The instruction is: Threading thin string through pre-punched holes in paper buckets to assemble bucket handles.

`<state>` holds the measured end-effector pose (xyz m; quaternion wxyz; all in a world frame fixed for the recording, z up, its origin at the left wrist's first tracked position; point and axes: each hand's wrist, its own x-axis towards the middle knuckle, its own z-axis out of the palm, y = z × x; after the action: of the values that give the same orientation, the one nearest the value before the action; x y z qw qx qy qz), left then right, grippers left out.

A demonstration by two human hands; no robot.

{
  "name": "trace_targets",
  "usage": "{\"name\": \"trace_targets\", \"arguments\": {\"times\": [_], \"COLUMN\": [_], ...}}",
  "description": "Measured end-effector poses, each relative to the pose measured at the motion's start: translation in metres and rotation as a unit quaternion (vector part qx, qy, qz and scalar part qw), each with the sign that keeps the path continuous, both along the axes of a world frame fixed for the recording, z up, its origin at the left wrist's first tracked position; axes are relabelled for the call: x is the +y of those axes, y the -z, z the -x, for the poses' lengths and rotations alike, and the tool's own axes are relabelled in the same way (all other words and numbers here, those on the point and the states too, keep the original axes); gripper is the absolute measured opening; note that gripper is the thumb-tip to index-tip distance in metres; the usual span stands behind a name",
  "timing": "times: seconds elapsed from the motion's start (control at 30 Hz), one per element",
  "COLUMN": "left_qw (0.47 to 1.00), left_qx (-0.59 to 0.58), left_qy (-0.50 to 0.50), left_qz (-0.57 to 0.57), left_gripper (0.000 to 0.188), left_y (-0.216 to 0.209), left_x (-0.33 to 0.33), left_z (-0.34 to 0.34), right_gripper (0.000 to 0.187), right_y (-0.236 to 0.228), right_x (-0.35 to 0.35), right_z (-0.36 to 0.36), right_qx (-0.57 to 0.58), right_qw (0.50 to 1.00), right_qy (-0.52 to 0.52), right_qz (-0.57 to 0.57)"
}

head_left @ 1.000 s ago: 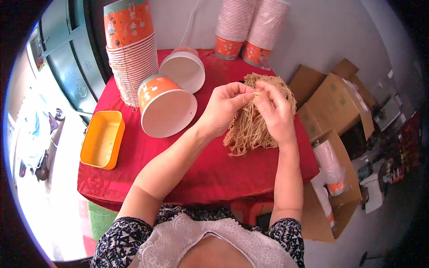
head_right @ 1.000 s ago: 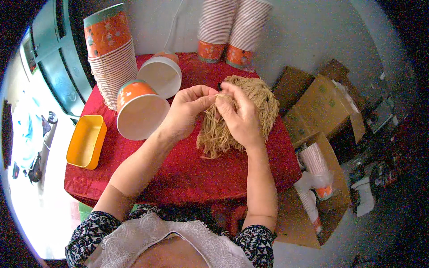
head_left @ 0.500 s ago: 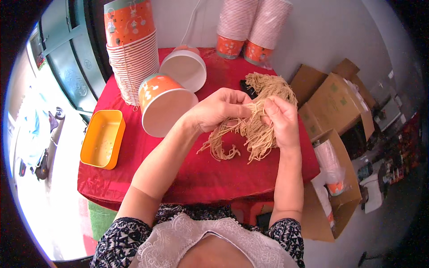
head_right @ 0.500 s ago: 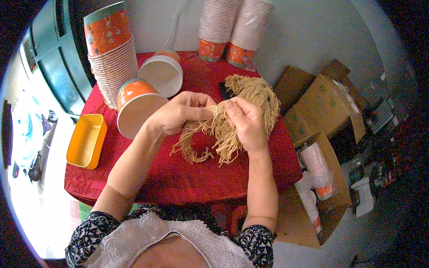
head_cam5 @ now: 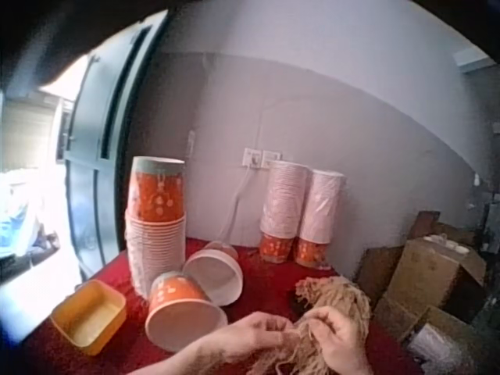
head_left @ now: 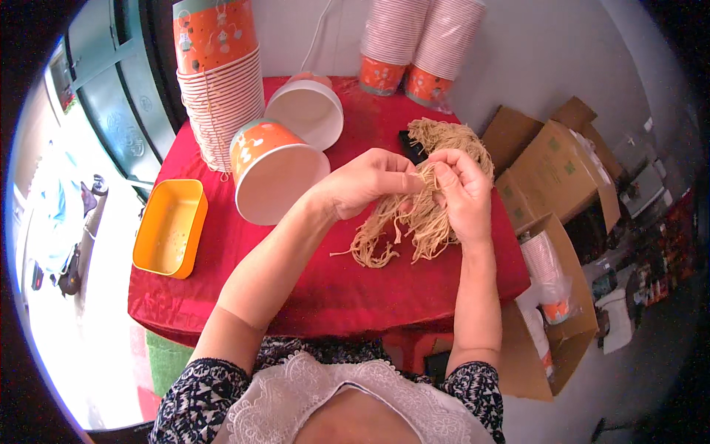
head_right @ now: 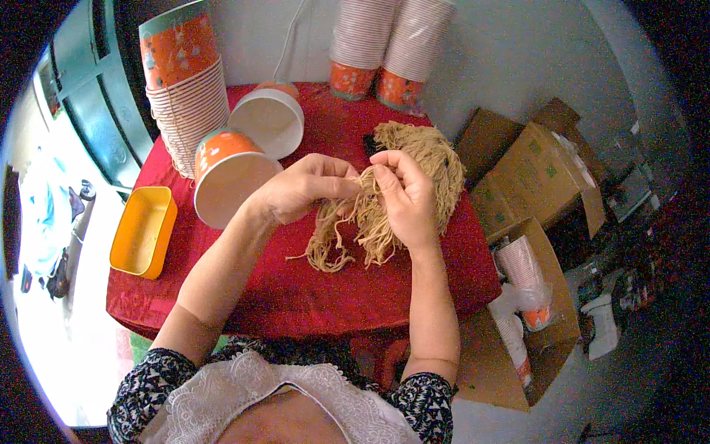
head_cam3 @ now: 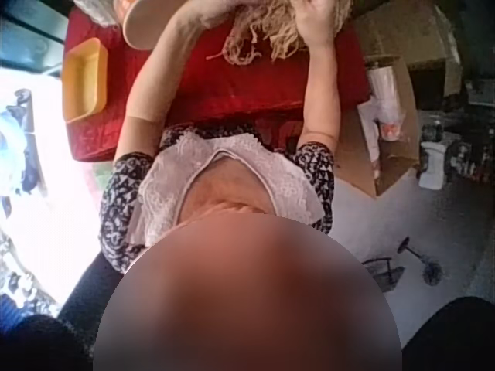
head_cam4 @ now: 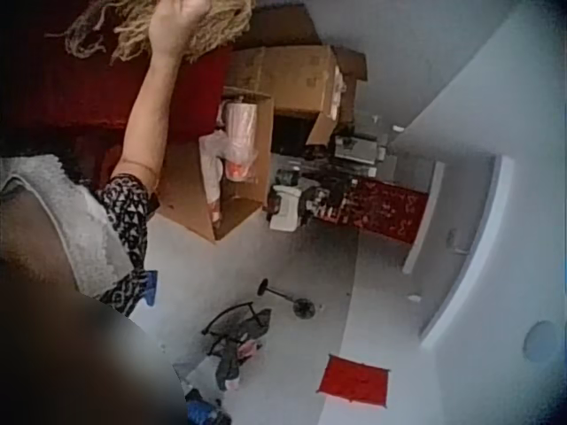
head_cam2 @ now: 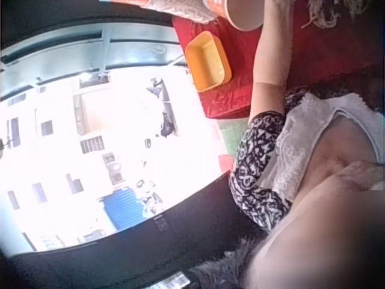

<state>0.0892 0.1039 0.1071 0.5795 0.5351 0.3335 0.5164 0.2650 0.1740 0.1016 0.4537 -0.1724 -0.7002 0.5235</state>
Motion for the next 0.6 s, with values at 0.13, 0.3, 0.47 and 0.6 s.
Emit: {"name": "trace_targets", "arguments": {"times": [0.13,0.3,0.47,0.6], "left_qw": [0.999,0.999,0.997,0.995], "left_qx": [0.030,0.017,-0.015,-0.022], "left_qy": [0.010,-0.046,-0.081,-0.100], "left_qz": [-0.024,-0.008,0.003,0.004], "left_gripper": [0.018,0.015,0.014,0.013], "left_y": [0.002,0.002,0.008,0.007], "left_x": [-0.003,-0.001,0.004,0.004], "left_z": [0.003,-0.001,0.002,-0.001], "right_gripper": [0.009,0.010,0.005,0.013], "right_y": [0.006,-0.003,-0.002,0.007], "right_x": [0.011,-0.003,-0.024,-0.028], "right_z": [0.008,0.002,0.001,0.006], "right_qx": [-0.028,-0.022,-0.068,-0.113], "right_qw": [0.981,0.935,0.939,0.934], "right_qy": [0.102,0.199,0.162,0.204], "right_qz": [-0.164,-0.293,-0.295,-0.272]}}
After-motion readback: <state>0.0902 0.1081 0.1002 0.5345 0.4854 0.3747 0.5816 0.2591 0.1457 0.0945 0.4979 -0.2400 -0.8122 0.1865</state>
